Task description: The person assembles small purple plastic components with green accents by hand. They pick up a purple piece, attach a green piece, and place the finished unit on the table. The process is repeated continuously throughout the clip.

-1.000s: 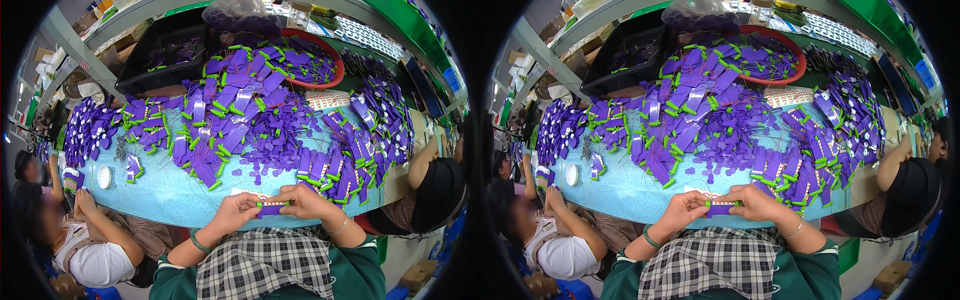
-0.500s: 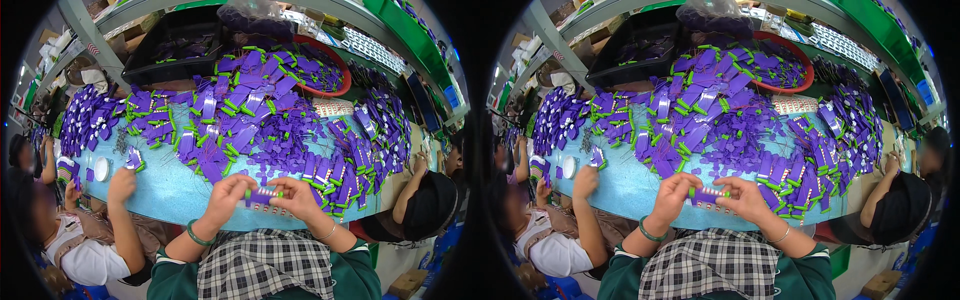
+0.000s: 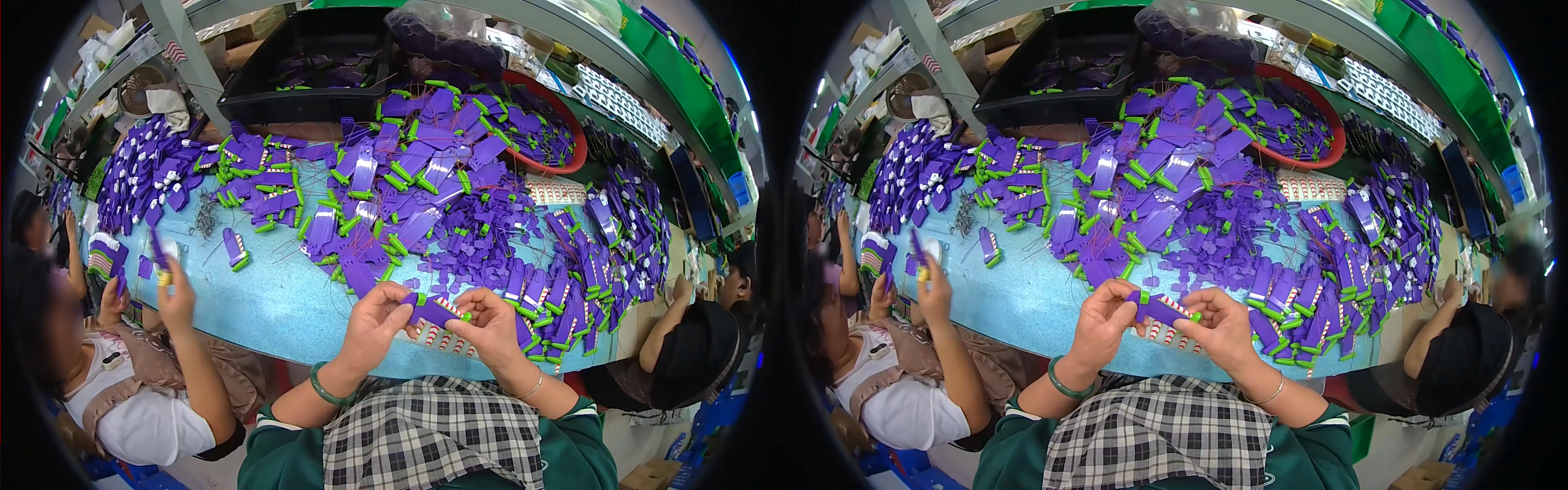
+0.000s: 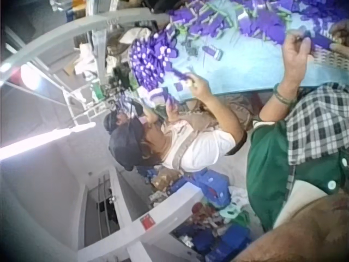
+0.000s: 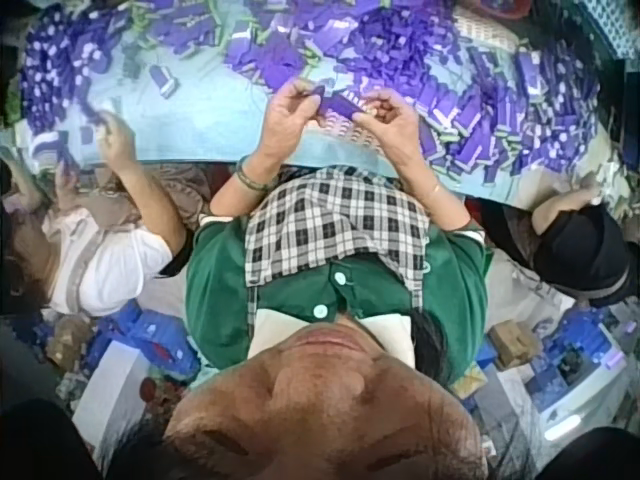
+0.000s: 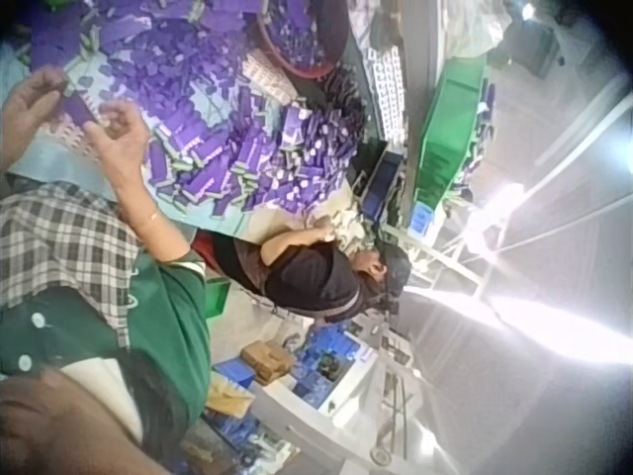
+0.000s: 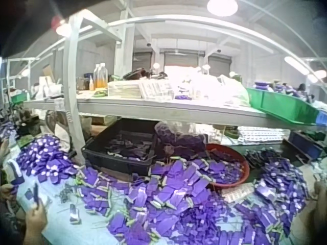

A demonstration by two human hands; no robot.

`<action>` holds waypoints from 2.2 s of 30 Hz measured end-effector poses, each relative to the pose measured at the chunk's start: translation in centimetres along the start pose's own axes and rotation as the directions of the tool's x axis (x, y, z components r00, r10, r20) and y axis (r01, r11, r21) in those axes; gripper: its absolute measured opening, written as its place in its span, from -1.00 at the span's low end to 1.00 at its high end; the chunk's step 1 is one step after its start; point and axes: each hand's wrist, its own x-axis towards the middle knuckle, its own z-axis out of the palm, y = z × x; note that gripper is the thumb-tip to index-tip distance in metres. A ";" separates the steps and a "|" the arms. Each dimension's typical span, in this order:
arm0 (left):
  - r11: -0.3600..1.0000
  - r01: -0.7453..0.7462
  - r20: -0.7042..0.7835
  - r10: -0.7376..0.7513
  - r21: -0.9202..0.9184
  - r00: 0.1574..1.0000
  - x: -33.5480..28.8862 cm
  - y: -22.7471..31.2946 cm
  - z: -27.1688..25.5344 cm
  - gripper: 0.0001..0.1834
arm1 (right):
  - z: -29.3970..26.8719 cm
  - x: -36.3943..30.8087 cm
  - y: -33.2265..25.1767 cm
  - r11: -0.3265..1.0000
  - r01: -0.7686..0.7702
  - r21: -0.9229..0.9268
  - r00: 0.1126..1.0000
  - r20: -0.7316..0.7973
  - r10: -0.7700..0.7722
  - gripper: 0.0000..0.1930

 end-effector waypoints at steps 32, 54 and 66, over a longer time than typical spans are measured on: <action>0.652 -0.288 0.402 -0.028 0.702 0.915 0.0 2.1 0.2 -0.80 | 0.3 3.1 -4.5 0.501 0.616 -0.608 0.745 0.656 -0.119 -0.74; 0.942 -0.008 -0.120 0.051 0.336 0.991 -0.4 1.4 -1.2 -0.79 | -2.5 4.5 -2.5 0.625 0.405 -0.667 0.894 0.432 -0.118 -0.90; 0.671 -0.102 0.263 -0.144 0.735 0.954 0.3 -1.0 2.8 -0.84 | -0.9 0.7 -1.9 0.824 0.233 -0.516 0.971 0.170 -0.167 -0.89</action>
